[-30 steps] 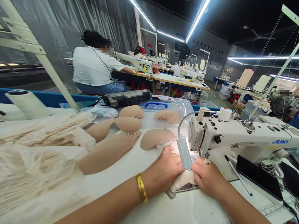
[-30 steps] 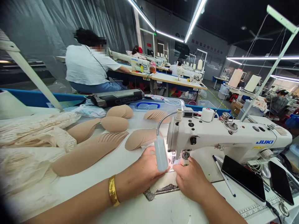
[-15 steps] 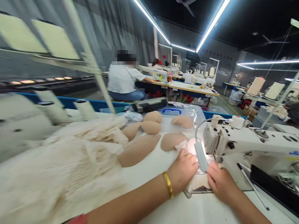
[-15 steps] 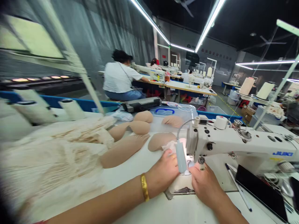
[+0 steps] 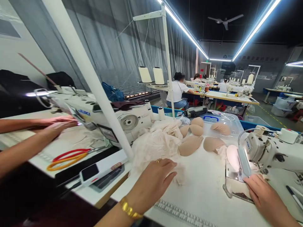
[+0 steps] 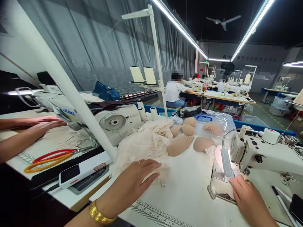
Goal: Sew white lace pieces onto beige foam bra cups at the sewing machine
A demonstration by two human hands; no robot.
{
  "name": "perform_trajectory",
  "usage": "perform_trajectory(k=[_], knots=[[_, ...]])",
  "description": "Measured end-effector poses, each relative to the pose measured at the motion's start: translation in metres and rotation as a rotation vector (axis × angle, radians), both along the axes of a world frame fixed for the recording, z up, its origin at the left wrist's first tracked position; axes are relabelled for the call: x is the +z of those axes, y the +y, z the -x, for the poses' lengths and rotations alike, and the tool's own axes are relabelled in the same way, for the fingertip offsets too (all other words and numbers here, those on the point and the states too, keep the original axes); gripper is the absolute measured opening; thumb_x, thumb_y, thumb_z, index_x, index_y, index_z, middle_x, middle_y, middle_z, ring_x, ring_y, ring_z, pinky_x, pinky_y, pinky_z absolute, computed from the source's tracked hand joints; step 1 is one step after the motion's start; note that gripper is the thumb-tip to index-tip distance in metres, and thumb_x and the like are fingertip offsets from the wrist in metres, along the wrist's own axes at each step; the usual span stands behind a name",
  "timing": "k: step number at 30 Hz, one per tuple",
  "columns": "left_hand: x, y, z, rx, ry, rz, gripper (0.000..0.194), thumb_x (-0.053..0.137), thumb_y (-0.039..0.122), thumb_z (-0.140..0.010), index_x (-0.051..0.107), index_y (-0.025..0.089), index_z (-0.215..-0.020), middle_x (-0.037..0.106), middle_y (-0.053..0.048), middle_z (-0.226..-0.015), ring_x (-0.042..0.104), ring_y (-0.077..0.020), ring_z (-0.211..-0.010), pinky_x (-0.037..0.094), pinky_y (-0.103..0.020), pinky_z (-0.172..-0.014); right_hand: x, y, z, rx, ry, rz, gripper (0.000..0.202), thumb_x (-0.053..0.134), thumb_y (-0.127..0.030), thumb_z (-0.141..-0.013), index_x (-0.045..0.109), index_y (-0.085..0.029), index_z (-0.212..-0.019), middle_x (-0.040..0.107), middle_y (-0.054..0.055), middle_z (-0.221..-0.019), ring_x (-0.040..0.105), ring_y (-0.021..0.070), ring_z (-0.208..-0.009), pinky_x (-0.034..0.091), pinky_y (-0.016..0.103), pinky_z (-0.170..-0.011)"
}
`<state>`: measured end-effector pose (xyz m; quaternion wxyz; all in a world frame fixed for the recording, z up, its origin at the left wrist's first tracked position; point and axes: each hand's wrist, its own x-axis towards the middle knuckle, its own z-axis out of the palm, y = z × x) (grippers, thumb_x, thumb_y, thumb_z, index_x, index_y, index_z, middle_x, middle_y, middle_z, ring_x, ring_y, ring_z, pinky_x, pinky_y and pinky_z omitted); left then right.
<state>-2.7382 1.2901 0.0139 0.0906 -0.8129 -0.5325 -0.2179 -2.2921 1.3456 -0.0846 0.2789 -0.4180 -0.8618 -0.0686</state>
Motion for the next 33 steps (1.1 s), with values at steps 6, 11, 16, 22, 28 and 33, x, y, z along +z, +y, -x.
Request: perform_trajectory(k=[6,11,16,22,28,33], knots=[[-0.04,-0.032,-0.047,-0.282,-0.291,0.23,0.023,0.051,0.01,-0.097,0.066,0.025,-0.088,0.076,-0.002,-0.106,0.07,-0.0204,-0.092,0.055,-0.033,-0.082,0.042,-0.03,0.037,0.1,0.021,0.146,0.024,0.046,-0.012,-0.105,0.065,-0.027,-0.104,0.068,0.005,-0.093,0.065,0.0243,-0.083,0.058,0.037,-0.071],[-0.026,-0.029,-0.068,-0.315,-0.478,0.46,0.018,0.054,0.037,-0.102,0.067,0.026,-0.095,0.074,-0.004,-0.105,0.07,-0.0213,-0.095,0.055,-0.034,-0.088,0.068,-0.069,0.072,0.176,0.167,0.381,0.028,0.051,-0.017,-0.106,0.063,-0.024,-0.131,0.068,0.012,-0.118,0.066,0.027,-0.106,0.059,0.042,-0.089],[-0.023,0.0,-0.08,-0.036,-0.539,0.562,0.033,0.069,0.052,-0.082,0.072,0.022,-0.095,0.071,-0.01,-0.097,0.063,-0.0327,-0.088,0.048,-0.048,-0.084,0.07,-0.072,0.104,0.066,0.304,0.566,0.045,0.065,-0.017,-0.1,0.059,-0.021,-0.144,0.065,0.016,-0.134,0.061,0.0312,-0.125,0.052,0.05,-0.107],[-0.015,0.011,-0.108,-0.204,-0.724,0.621,0.027,0.05,0.05,-0.091,0.057,0.025,-0.083,0.067,-0.004,-0.082,0.063,-0.0263,-0.082,0.049,-0.04,-0.078,0.076,-0.063,0.127,-0.027,0.556,0.721,0.022,0.072,-0.017,-0.09,0.071,-0.02,-0.112,0.063,0.002,-0.089,0.06,0.0226,-0.088,0.049,0.035,-0.081],[0.008,0.018,-0.112,-0.238,-0.856,0.612,0.036,0.049,0.059,-0.095,0.059,0.025,-0.088,0.049,0.004,-0.07,0.048,-0.019,-0.068,0.043,-0.031,-0.064,0.093,-0.077,0.115,-0.028,0.667,0.894,0.013,0.069,-0.033,-0.092,0.061,-0.023,-0.091,0.052,-0.005,-0.072,0.049,0.0176,-0.07,0.038,0.03,-0.067],[0.022,0.015,-0.127,-0.465,-0.776,0.792,0.033,0.058,0.057,-0.092,0.06,0.025,-0.091,0.051,0.006,-0.07,0.045,-0.0175,-0.067,0.037,-0.03,-0.064,0.117,-0.087,0.121,0.054,0.618,0.67,0.039,0.081,-0.03,-0.081,0.062,-0.025,-0.115,0.066,0.005,-0.116,0.058,0.0274,-0.111,0.042,0.039,-0.096]])
